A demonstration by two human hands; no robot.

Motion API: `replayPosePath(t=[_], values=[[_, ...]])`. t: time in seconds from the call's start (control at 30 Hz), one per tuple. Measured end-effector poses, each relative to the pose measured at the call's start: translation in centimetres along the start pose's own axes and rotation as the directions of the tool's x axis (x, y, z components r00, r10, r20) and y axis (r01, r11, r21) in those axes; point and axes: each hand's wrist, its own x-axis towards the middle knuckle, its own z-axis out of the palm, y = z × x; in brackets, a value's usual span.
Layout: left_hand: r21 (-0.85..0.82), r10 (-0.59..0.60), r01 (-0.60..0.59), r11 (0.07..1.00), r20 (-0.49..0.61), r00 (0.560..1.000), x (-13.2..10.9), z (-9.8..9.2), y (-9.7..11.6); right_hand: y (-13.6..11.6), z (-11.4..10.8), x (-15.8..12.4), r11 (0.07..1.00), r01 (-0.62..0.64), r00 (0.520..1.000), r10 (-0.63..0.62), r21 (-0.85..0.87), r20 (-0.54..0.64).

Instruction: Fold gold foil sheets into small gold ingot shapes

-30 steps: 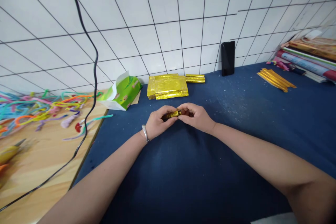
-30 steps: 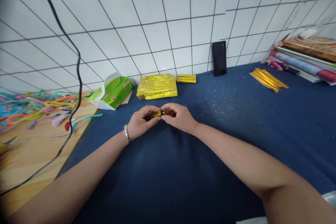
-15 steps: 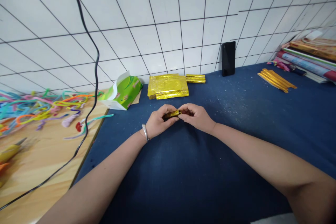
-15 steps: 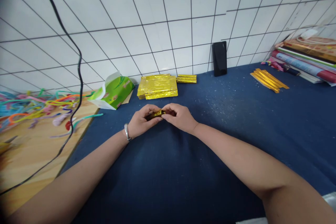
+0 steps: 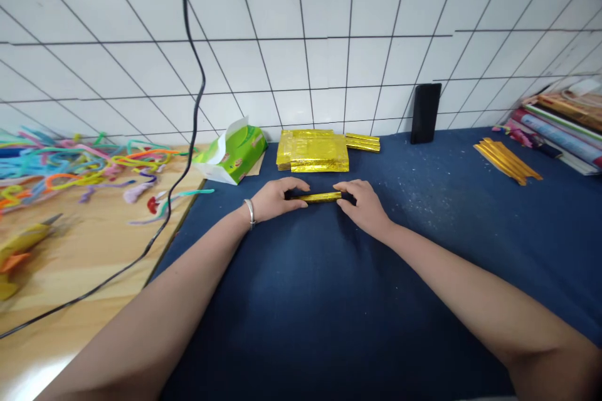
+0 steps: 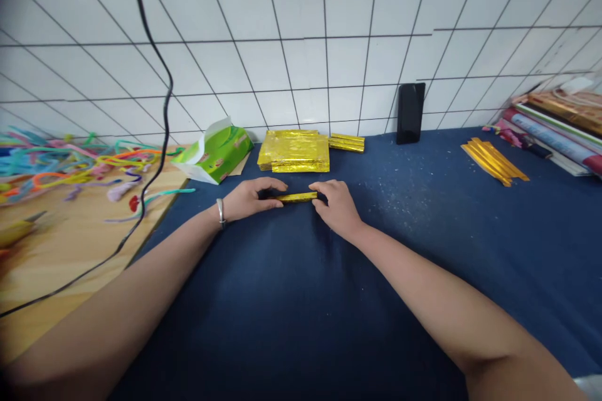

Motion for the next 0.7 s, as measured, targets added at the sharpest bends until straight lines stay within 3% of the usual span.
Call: replayPosePath(t=[0.1,0.27,0.5,0.7], values=[[-0.104,0.052,-0.051,0.993,0.004,0.999,-0.1,-0.4,-0.3,0.1,0.0,0.1,0.998,0.060,0.998,-0.060,-0.016,0.022],[-0.116,0.092,-0.088,0.989,0.037,0.995,0.0,-0.4,0.0,0.1,0.1,0.1,0.997,0.062,0.998,-0.060,-0.041,0.037],[-0.043,0.068,-0.066,0.997,0.044,0.997,0.0,-0.6,0.1,-0.2,-0.1,0.3,0.999,0.039,0.998,-0.038,-0.030,0.044],[-0.145,0.014,-0.010,0.989,0.026,1.000,0.2,0.2,1.1,-0.2,0.2,0.3,0.998,0.009,0.997,-0.004,-0.067,0.081]])
